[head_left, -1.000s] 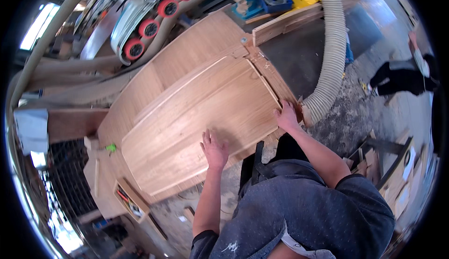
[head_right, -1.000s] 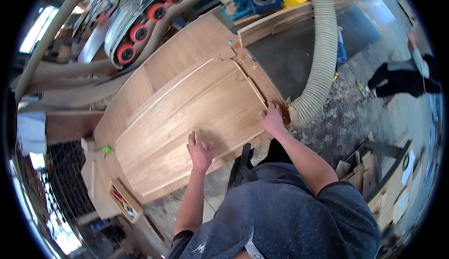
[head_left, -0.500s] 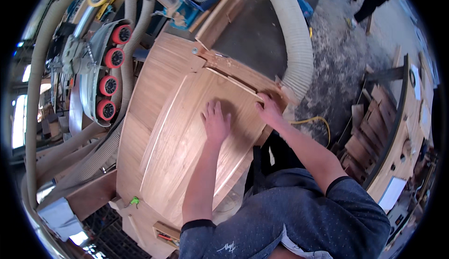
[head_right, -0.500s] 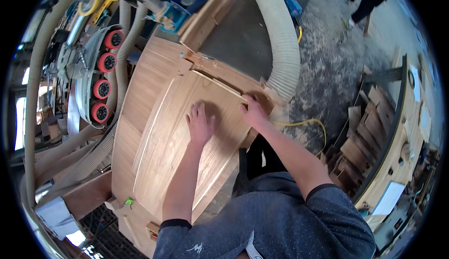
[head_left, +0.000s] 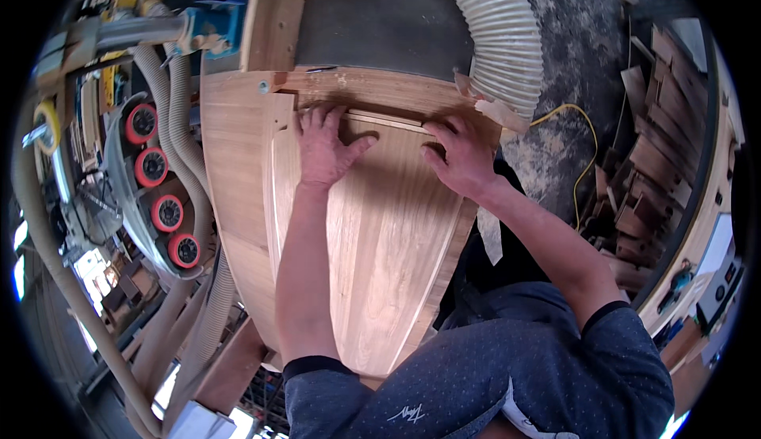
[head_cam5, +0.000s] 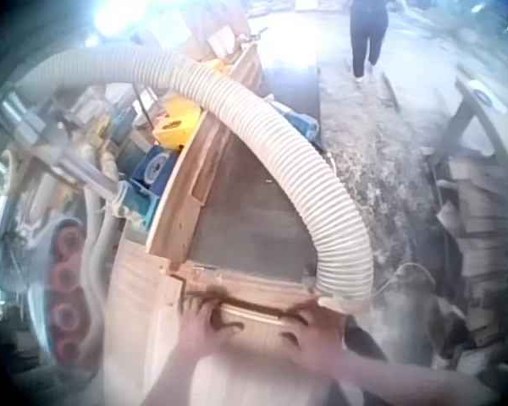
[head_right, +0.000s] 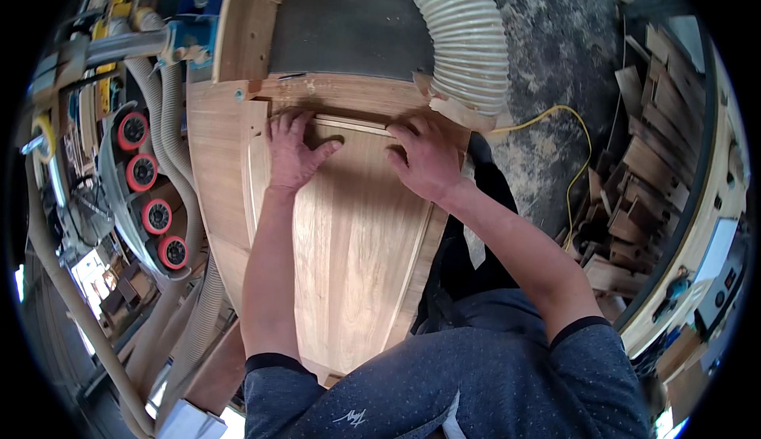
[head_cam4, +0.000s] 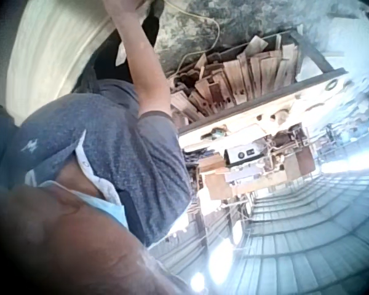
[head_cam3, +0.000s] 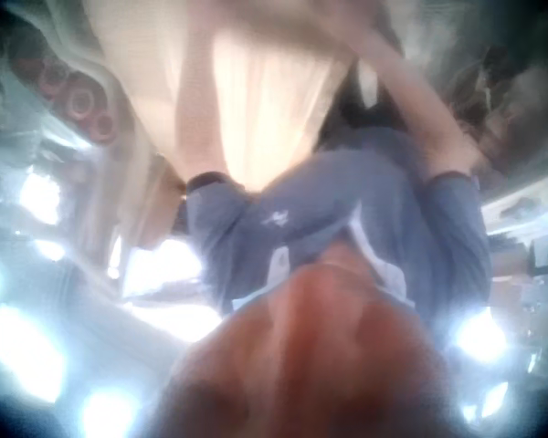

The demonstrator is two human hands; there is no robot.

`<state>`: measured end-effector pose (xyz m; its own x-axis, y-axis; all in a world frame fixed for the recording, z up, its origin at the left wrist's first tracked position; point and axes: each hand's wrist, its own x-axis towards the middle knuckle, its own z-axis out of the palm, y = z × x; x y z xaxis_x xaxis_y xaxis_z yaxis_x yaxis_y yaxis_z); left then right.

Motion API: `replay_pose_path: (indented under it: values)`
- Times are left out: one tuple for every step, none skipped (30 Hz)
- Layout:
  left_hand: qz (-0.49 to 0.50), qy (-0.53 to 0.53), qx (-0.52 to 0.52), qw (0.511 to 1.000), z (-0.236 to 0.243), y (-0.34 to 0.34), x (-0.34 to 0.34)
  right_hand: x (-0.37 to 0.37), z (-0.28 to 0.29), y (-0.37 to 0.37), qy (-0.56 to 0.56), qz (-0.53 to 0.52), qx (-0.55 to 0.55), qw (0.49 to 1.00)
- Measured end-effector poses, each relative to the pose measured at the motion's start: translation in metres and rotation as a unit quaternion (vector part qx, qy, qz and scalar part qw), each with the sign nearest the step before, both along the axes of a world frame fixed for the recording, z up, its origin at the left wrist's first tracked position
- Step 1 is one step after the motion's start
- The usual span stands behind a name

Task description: The person uses a handheld electric router to shape the edge of a large wooden panel on a workbench. They repeatedly test the fit of a smaller wooden piece into a groove on the panel, adjusting the router and rechecking alignment throughout the process.

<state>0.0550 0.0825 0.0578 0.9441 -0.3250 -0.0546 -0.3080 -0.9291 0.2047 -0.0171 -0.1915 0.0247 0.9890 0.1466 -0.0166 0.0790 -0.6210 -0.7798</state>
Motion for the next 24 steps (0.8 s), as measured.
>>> replay_pose_path:
  values:
    - [-0.033,-0.046,-0.007,0.998,-0.005,-0.002,0.011,0.002,-0.001,-0.003,0.005,-0.011,-0.002,1.0]
    - [-0.043,-0.028,-0.017,0.999,-0.01,0.0,0.018,0.004,-0.001,-0.004,0.01,-0.019,-0.003,1.0]
    - [-0.05,-0.012,-0.027,0.998,-0.013,0.003,0.022,0.005,-0.001,-0.004,0.013,-0.024,-0.011,1.0]
    - [-0.055,0.004,-0.035,0.998,-0.017,0.006,0.025,0.005,0.0,-0.003,0.016,-0.027,-0.018,0.999]
    - [-0.06,-0.011,-0.044,0.997,-0.021,0.007,0.025,0.004,0.0,-0.002,0.019,-0.029,-0.025,0.999]
    - [-0.068,-0.016,-0.048,0.996,-0.024,0.008,0.027,0.004,0.0,-0.002,0.022,-0.036,-0.022,0.999]
    - [-0.075,-0.021,-0.053,0.996,-0.027,0.009,0.028,0.003,0.0,-0.001,0.024,-0.043,-0.02,0.999]
    - [-0.082,-0.026,-0.058,0.995,-0.03,0.008,0.03,0.003,0.0,-0.002,0.027,-0.049,-0.017,0.998]
    - [-0.088,-0.022,-0.06,0.994,-0.031,0.011,0.03,0.003,-0.002,0.0,0.022,-0.048,-0.014,0.999]
    - [-0.085,-0.018,-0.068,0.994,-0.031,0.012,0.029,0.004,-0.003,0.002,0.016,-0.047,-0.011,0.999]
    - [-0.082,-0.015,-0.077,0.994,-0.03,0.012,0.028,0.004,-0.004,0.003,0.011,-0.046,-0.008,0.999]
    - [-0.08,-0.013,-0.086,0.993,-0.03,0.012,0.027,0.004,-0.003,0.003,0.011,-0.048,-0.009,0.999]
    - [-0.088,-0.015,-0.086,0.992,-0.03,0.013,0.027,0.005,-0.001,0.004,0.011,-0.05,-0.011,0.999]
    - [-0.097,-0.017,-0.087,0.991,-0.031,0.014,0.026,0.005,-0.001,0.004,0.011,-0.052,-0.012,0.999]
    - [-0.106,-0.02,-0.088,0.99,-0.031,0.014,0.026,0.005,-0.001,0.004,0.017,-0.053,-0.009,0.998]
    - [-0.109,-0.013,-0.095,0.989,-0.03,0.013,0.027,0.005,-0.002,0.003,0.024,-0.054,-0.005,0.998]
    - [-0.112,-0.006,-0.102,0.989,-0.03,0.013,0.029,0.004,-0.002,0.002,0.03,-0.056,-0.001,0.998]
    - [-0.114,0.001,-0.108,0.988,-0.03,0.012,0.028,0.004,0.0,0.002,0.042,-0.064,-0.006,0.997]
    - [-0.112,-0.003,-0.111,0.987,-0.03,0.013,0.028,0.003,0.003,0.002,0.053,-0.072,-0.011,0.996]
    - [-0.111,-0.007,-0.115,0.987,-0.031,0.014,0.027,0.002,0.004,0.002,0.065,-0.081,-0.016,0.994]
    - [-0.111,-0.011,-0.118,0.987,-0.033,0.015,0.027,0.0,0.002,0.001,0.062,-0.078,-0.01,0.995]
    - [-0.11,-0.013,-0.119,0.987,-0.033,0.014,0.027,-0.003,0.001,-0.002,0.058,-0.075,-0.003,0.995]
    - [-0.109,-0.015,-0.12,0.987,-0.033,0.014,0.026,-0.005,-0.001,-0.004,0.055,-0.072,0.004,0.996]
    - [-0.108,-0.018,-0.119,0.987,-0.033,0.014,0.027,-0.005,-0.001,-0.004,0.05,-0.072,-0.001,0.996]
